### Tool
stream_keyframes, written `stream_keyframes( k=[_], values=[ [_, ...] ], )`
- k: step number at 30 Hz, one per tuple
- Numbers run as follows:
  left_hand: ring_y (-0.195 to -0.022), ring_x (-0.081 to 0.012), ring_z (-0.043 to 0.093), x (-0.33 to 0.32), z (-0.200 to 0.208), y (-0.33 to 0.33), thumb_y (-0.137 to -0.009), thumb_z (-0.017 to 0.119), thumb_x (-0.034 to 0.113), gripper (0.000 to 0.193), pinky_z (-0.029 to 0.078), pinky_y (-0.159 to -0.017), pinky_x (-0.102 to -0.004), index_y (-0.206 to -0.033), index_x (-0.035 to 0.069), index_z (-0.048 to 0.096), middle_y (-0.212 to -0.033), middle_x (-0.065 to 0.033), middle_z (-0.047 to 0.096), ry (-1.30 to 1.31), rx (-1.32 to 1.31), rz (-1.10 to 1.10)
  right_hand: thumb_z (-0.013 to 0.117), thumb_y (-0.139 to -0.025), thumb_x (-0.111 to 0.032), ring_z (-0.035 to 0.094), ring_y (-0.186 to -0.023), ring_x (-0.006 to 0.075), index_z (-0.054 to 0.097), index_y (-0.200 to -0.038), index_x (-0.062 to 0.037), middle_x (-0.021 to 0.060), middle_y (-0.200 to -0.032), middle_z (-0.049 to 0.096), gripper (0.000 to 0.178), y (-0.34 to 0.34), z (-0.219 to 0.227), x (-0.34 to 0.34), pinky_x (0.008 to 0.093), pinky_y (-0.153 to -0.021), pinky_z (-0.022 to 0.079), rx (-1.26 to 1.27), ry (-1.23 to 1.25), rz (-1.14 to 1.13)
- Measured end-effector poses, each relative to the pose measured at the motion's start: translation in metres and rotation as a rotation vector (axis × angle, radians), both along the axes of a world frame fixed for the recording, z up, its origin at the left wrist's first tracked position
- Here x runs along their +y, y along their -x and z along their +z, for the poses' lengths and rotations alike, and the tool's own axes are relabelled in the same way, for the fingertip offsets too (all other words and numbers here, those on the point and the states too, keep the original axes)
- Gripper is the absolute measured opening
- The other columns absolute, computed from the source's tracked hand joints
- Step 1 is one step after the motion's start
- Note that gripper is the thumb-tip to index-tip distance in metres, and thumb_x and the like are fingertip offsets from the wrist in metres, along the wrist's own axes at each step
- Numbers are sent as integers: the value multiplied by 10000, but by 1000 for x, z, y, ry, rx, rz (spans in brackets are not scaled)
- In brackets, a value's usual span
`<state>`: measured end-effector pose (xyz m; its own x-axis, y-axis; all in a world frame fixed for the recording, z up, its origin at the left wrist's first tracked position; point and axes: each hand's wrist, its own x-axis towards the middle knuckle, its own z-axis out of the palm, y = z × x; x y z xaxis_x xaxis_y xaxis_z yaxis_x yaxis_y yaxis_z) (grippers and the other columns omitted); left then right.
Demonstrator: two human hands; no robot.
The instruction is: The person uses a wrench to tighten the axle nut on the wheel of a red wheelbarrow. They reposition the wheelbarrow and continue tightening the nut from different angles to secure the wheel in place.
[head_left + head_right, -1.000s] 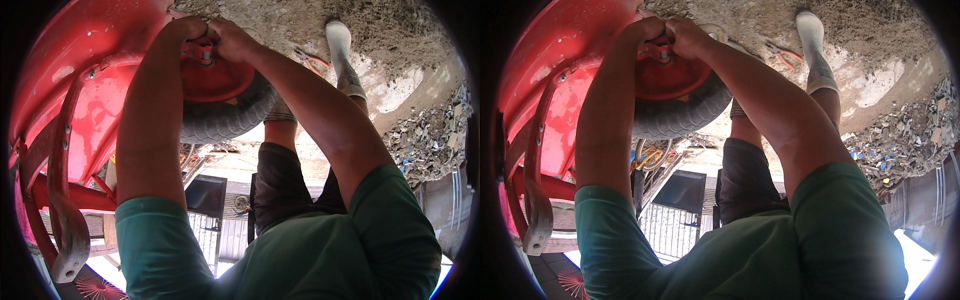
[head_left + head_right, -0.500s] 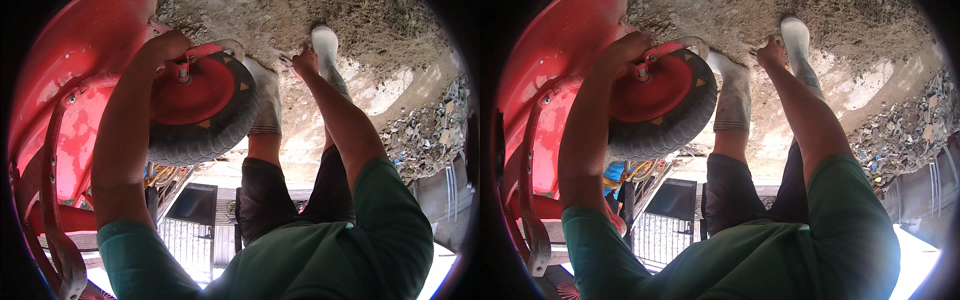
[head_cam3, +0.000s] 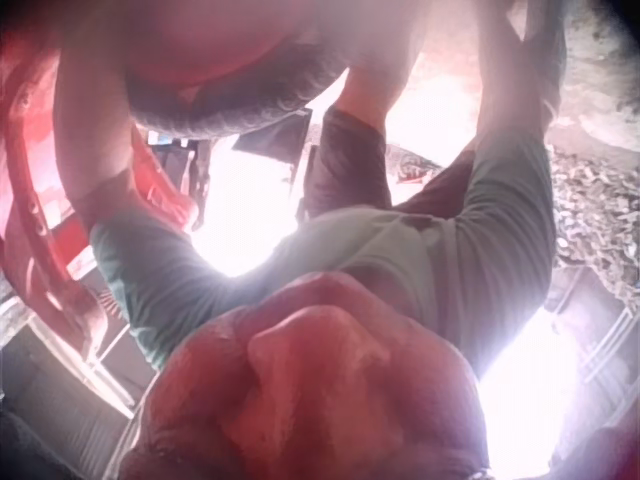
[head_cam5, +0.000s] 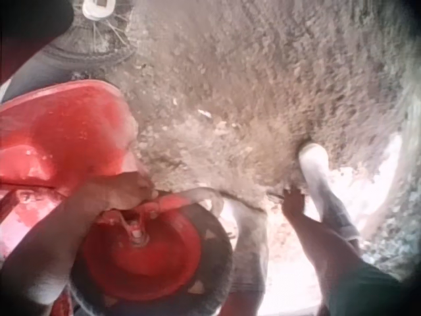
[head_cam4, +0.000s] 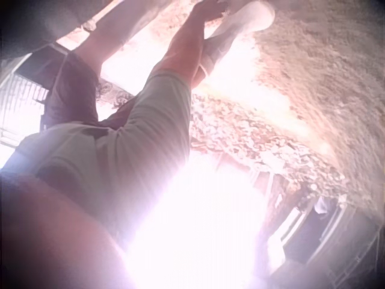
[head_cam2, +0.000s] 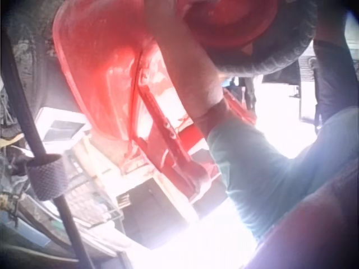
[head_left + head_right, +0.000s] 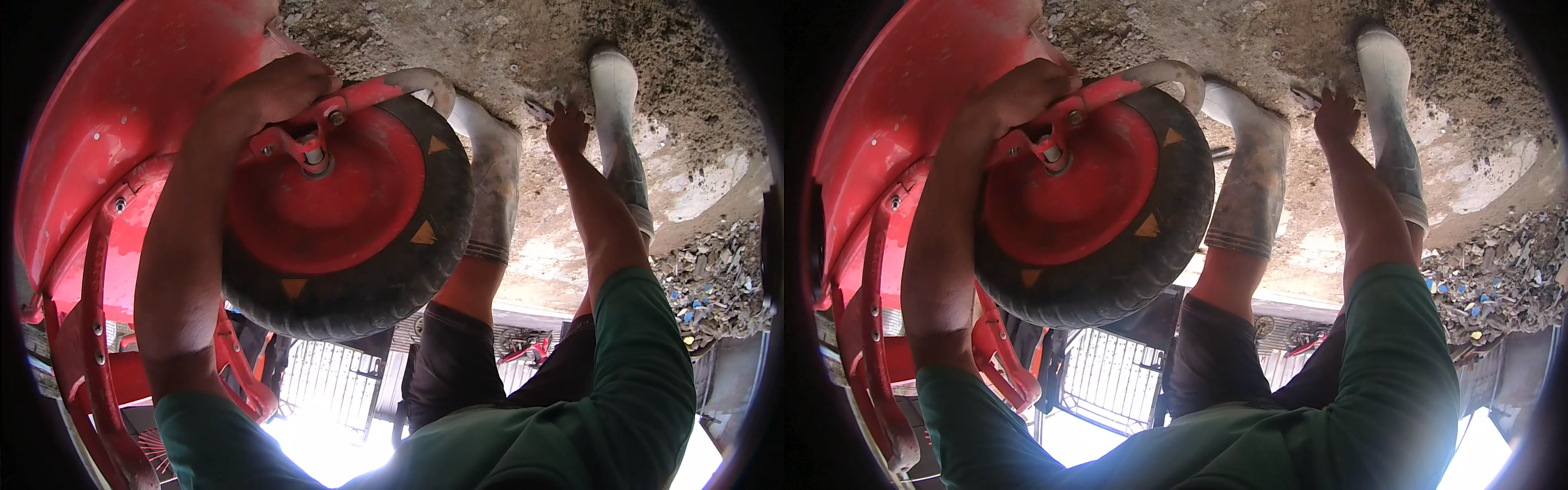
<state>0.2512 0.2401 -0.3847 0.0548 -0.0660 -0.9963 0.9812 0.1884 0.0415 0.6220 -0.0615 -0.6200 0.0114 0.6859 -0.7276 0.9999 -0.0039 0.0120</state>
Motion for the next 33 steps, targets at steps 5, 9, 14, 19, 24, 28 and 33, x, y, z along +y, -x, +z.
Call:
stream_keyframes(
  k=[5, 9, 14, 19, 24, 28, 33],
  values=[
    [-984, -249, 605, 0, 0, -4, -936, 465, 302, 352, 442, -871, -356, -978, 5, 650, -1016, -143, 634, -24, 10, -92, 460, -896, -160, 611, -974, 326, 491, -1260, -165, 158, -1167, 551, 364, 5, -5, -4, 456, -733, 525, 128, 145, -45],
    [-958, -261, 611, 2, 2, -8, -939, 455, 301, 350, 452, -853, -374, -968, 15, 654, -1027, -156, 629, -44, -105, -253, 434, -897, -139, 633, -931, 321, 518, -1217, -132, 148, -1058, 620, 331, 7, -8, -2, 481, -791, 508, 122, 298, -45],
    [-897, -275, 625, -6, -6, -1, -933, 447, 274, 333, 471, -806, -401, -909, 14, 653, -959, -168, 638, -129, -269, -544, 575, -729, -31, 595, -945, 426, 494, -1153, -57, 211, -1007, 627, 433, 20, 16, -1, 465, -782, 482, 410, 290, -245],
    [-917, -324, 650, -6, -7, -4, -847, 499, 108, 263, 528, -789, -416, -1043, 34, 658, -956, -176, 664, -149, -295, -694, 547, -774, -116, 591, -861, 461, 399, -1123, -35, 308, -886, 593, 388, 48, 69, 41, 530, -725, 462, 405, 380, -454],
    [-894, -317, 656, -15, -23, 11, -817, 540, 119, 236, 531, -772, -404, -990, 41, 680, -944, -176, 670, -183, -376, -826, 571, -820, -148, 617, -901, 347, 461, -1175, -32, 227, -906, 627, 390, 22, 169, 123, 432, -794, 490, 592, 434, -484],
    [-895, -312, 656, -19, -25, 16, -821, 540, 136, 237, 524, -775, -403, -990, 42, 679, -960, -170, 671, -191, -362, -817, 555, -810, -81, 581, -876, 170, 592, -1082, 6, 92, -892, 621, 288, -31, 317, 192, 308, -830, 474, 768, 935, -442],
    [-976, -277, 629, -19, -20, 11, -927, 478, 233, 299, 483, -841, -382, -1104, 60, 647, -1016, -142, 664, -161, -147, -463, 511, -737, 9, 612, -983, 201, 536, -1188, -3, 112, -1063, 633, 452, -81, 456, 156, 305, -830, 494, 946, 1314, -560]
  ],
)
